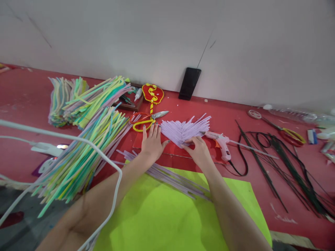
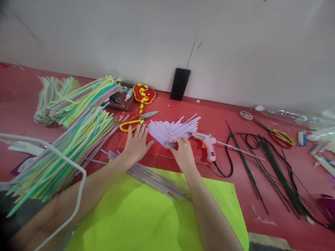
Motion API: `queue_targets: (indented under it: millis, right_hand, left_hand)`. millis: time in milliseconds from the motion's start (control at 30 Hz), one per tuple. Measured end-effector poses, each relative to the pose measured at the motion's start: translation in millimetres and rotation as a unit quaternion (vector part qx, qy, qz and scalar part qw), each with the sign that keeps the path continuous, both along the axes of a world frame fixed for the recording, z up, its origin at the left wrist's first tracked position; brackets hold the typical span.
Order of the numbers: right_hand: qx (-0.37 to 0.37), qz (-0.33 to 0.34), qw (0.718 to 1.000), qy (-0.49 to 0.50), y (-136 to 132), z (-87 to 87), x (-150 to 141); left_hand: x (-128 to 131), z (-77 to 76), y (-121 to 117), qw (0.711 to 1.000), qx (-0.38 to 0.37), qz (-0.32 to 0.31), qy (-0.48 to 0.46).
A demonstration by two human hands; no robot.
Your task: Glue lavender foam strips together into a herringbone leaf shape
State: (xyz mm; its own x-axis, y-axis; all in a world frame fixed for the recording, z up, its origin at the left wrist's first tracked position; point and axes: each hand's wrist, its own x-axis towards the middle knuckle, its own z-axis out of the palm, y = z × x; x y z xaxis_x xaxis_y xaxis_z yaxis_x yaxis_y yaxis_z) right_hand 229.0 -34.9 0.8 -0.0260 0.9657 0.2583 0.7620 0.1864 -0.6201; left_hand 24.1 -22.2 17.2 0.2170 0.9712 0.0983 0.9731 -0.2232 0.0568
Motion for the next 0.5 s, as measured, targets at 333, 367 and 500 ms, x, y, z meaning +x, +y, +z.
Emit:
queue_targets:
  millis: [333,367,500]
  right_hand:
    - [0.070,-0.036,0.997,0.005,0,21.3,12]
    - [0.078,-0.060,0.995,-0.007,0,24.1,20]
    - [0.048,-0.221,0.972,-0.063,-1,27.0,63]
  left_hand:
    - [4,18.9,2,0.970,0.128,-0.202,-0.050]
    - [6,17.9,1,0.965,0.113,-0.233,-0.044]
    - [13,10.3,-5,0.937,0.051,-0.344,-0.014]
